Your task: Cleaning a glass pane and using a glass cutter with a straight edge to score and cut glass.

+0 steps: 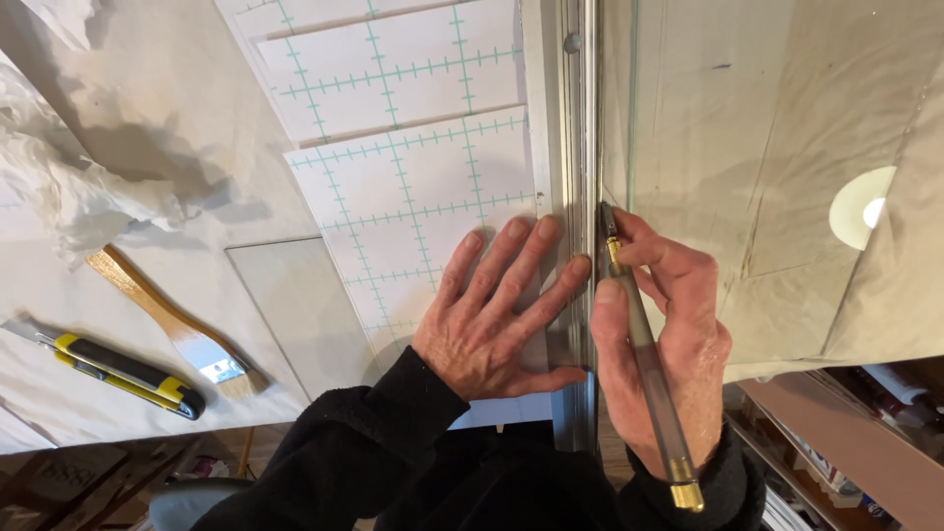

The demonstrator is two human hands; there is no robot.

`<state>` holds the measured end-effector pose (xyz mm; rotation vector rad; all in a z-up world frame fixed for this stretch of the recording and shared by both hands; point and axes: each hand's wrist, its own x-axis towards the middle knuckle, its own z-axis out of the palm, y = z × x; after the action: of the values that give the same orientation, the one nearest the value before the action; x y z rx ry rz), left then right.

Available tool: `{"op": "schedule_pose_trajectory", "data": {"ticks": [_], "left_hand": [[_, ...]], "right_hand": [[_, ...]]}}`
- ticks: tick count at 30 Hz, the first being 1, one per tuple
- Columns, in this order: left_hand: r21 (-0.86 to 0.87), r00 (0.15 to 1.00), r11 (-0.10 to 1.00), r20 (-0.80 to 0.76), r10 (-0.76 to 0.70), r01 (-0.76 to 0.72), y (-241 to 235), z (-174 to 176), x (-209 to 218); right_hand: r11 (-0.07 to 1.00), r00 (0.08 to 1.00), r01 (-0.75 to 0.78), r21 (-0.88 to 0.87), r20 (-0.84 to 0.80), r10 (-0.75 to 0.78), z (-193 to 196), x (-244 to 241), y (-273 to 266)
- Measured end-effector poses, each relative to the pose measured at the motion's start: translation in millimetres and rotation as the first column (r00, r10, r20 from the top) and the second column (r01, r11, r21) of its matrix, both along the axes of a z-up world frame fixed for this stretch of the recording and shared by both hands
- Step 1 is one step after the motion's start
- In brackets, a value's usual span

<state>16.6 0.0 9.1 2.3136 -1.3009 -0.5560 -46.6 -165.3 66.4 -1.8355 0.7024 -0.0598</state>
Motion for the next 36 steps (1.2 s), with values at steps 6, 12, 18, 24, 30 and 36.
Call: {"op": "schedule_pose_trajectory", "data": {"ticks": [6,12,18,24,30,36], "left_hand": [[-0.01,1.0,1.0,0.002,-0.001,0.001,0,0,0],[-0.043,0.999,0.999,0.037,0.01,-0.009,-4,4,1],[-0.052,0.996,0.998,0.084,0.026,-0.022,-7,1,1],[-0.033,0.995,0.999,0.097,0.036,-0.033,-9,-6,-4],[-0.029,0.995,0.999,0.091,0.038,-0.035,-8,-5,-2],[-0.025,0.998,0.999,0.046,0.035,-0.034,-8,3,0]], "right_hand": [[0.998,0.998,-0.019,-0.057,-0.056,0.016,4,5,0],[0.988,0.997,-0.013,-0.155,-0.074,0.001,5,5,1],[0.984,0.999,-0.004,-0.179,-0.037,-0.002,1,7,-1],[0.984,0.999,0.005,-0.176,-0.038,-0.012,0,9,-6],[0.979,0.999,-0.031,-0.2,-0.016,0.028,-2,8,-5],[0.983,0.999,-0.036,-0.182,-0.041,0.029,1,6,-2]]}}
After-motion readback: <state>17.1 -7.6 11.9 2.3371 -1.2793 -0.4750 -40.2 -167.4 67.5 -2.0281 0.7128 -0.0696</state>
